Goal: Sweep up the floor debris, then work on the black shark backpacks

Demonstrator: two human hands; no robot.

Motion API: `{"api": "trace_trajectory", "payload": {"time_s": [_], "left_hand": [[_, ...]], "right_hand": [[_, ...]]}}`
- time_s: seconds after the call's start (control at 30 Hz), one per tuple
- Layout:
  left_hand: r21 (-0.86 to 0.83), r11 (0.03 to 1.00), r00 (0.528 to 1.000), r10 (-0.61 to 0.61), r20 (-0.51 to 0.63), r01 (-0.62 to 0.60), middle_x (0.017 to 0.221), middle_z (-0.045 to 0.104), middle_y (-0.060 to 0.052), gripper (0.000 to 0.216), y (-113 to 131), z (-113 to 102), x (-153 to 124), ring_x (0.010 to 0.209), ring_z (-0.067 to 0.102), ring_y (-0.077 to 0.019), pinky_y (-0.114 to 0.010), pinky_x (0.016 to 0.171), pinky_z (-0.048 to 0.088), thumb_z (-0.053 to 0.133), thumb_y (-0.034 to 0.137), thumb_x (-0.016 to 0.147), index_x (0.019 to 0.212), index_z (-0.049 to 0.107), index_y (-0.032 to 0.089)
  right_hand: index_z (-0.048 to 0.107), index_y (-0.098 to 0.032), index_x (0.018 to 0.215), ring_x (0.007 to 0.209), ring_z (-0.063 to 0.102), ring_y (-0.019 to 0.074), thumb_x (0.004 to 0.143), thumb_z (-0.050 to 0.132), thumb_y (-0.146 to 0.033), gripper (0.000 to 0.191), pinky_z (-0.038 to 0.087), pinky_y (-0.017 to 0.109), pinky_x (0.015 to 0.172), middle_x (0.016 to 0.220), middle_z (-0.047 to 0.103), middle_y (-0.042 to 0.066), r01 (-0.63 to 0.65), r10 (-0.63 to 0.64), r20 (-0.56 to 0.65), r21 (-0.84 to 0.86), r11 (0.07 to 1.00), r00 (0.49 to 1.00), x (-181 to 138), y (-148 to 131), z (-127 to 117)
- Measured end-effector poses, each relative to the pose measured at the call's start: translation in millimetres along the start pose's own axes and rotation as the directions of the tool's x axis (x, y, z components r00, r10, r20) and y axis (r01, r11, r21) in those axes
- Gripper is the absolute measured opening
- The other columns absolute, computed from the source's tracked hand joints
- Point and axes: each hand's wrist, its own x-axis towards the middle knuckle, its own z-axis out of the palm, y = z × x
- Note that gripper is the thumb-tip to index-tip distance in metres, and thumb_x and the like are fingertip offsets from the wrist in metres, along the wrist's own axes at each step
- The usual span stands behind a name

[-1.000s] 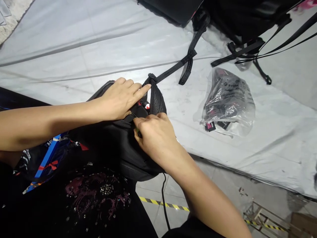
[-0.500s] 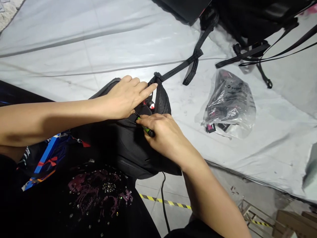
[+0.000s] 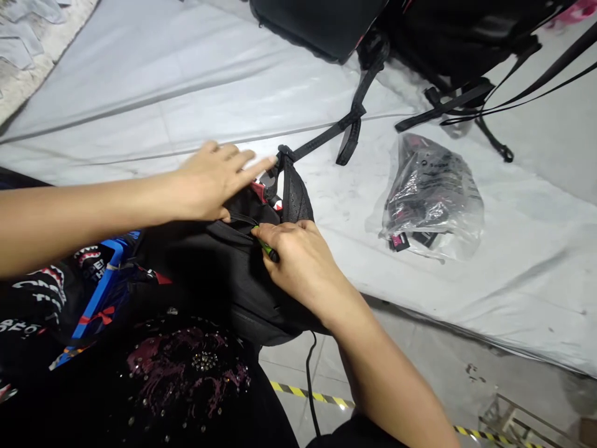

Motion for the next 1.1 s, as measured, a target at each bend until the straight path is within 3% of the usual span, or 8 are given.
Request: {"api": "trace_trajectory", "payload": {"time_s": [0.13,0.3,0.4,0.53,0.77,0.87,0.97,1.1], "left_hand": [[-0.027,0.995,0.994,-0.095,0.049,0.097,0.161,0.020,-0.014,0.134,-23.3,-2.0,-20.0,0.134,0.037,-0.0428,-0.051,0.103,0.040,0.080,0.058,0.066,0.157,-0.015,0.034],[0.029,0.976,0.974,-0.215,0.068,0.214,0.163,0.015,-0.020,0.144,-10.7,-1.4,-28.3,0.129,0.041,-0.0431,-0.047,0.096,0.047,0.087,0.045,0.060,0.157,-0.018,0.030],[0.074,0.964,0.959,-0.263,0.104,0.257,0.159,0.022,-0.022,0.140,-2.4,-2.8,-26.2,0.128,0.044,-0.0435,-0.048,0.098,0.045,0.084,0.035,0.065,0.156,-0.022,0.029],[0.062,0.982,0.976,-0.186,0.115,0.179,0.158,0.025,-0.022,0.131,-8.8,-3.0,-27.1,0.128,0.046,-0.0403,-0.046,0.099,0.045,0.075,0.025,0.073,0.154,-0.028,0.029],[-0.142,0.989,0.999,-0.026,0.042,0.031,0.163,0.016,-0.018,0.115,-32.9,6.9,-36.4,0.143,0.036,-0.0342,-0.041,0.114,0.036,0.066,0.015,0.074,0.159,-0.009,0.027],[-0.267,0.959,0.995,-0.095,0.027,0.099,0.166,0.007,-0.016,0.115,-36.7,8.7,-40.8,0.146,0.035,-0.0306,-0.036,0.112,0.039,0.065,0.014,0.073,0.159,-0.010,0.030],[-0.295,0.929,0.972,-0.192,0.134,0.224,0.167,0.000,-0.017,0.117,-34.4,5.0,-41.2,0.139,0.046,-0.0288,-0.034,0.106,0.045,0.063,0.010,0.072,0.158,-0.013,0.033],[-0.243,0.936,0.963,-0.223,0.150,0.254,0.165,0.011,-0.018,0.113,-25.8,0.5,-40.0,0.137,0.048,-0.0298,-0.035,0.106,0.044,0.061,0.006,0.072,0.159,-0.007,0.031]], "right_hand": [[0.072,-0.019,0.114,0.100,0.073,0.0275,0.086,0.060,-0.010,0.031,0.052,0.044,0.088,0.120,0.073,0.008,0.061,-0.032,-0.167,0.168,0.984,0.985,1.6,-9.2,16.1],[0.073,-0.020,0.111,0.098,0.073,0.0239,0.083,0.062,-0.008,0.032,0.055,0.040,0.090,0.116,0.075,0.006,0.185,-0.074,-0.284,0.386,0.904,0.956,14.7,-21.4,43.3],[0.074,-0.020,0.112,0.097,0.073,0.0248,0.083,0.062,-0.009,0.033,0.057,0.041,0.090,0.115,0.075,0.006,0.141,-0.032,-0.270,0.394,0.908,0.962,19.2,-23.9,48.5],[0.074,-0.020,0.114,0.100,0.072,0.0265,0.084,0.061,-0.010,0.035,0.058,0.042,0.095,0.114,0.075,0.006,0.045,0.056,-0.244,0.388,0.921,0.968,21.7,-25.1,49.0],[0.073,-0.016,0.118,0.102,0.071,0.0287,0.084,0.060,-0.010,0.037,0.059,0.047,0.092,0.120,0.073,0.010,0.075,0.059,-0.346,0.363,0.929,0.937,22.0,-24.1,60.3],[0.072,-0.017,0.117,0.100,0.072,0.0273,0.085,0.059,-0.011,0.035,0.059,0.046,0.090,0.119,0.073,0.010,0.115,0.052,-0.406,0.376,0.920,0.912,20.0,-21.8,64.2],[0.072,-0.019,0.117,0.098,0.072,0.0253,0.087,0.059,-0.013,0.034,0.058,0.043,0.088,0.119,0.073,0.009,0.155,0.033,-0.430,0.394,0.906,0.902,22.3,-20.8,64.9],[0.072,-0.021,0.115,0.090,0.073,0.0227,0.087,0.062,-0.015,0.031,0.056,0.040,0.085,0.113,0.076,0.007,0.190,0.012,-0.455,0.395,0.899,0.890,35.5,-28.2,65.9]]}}
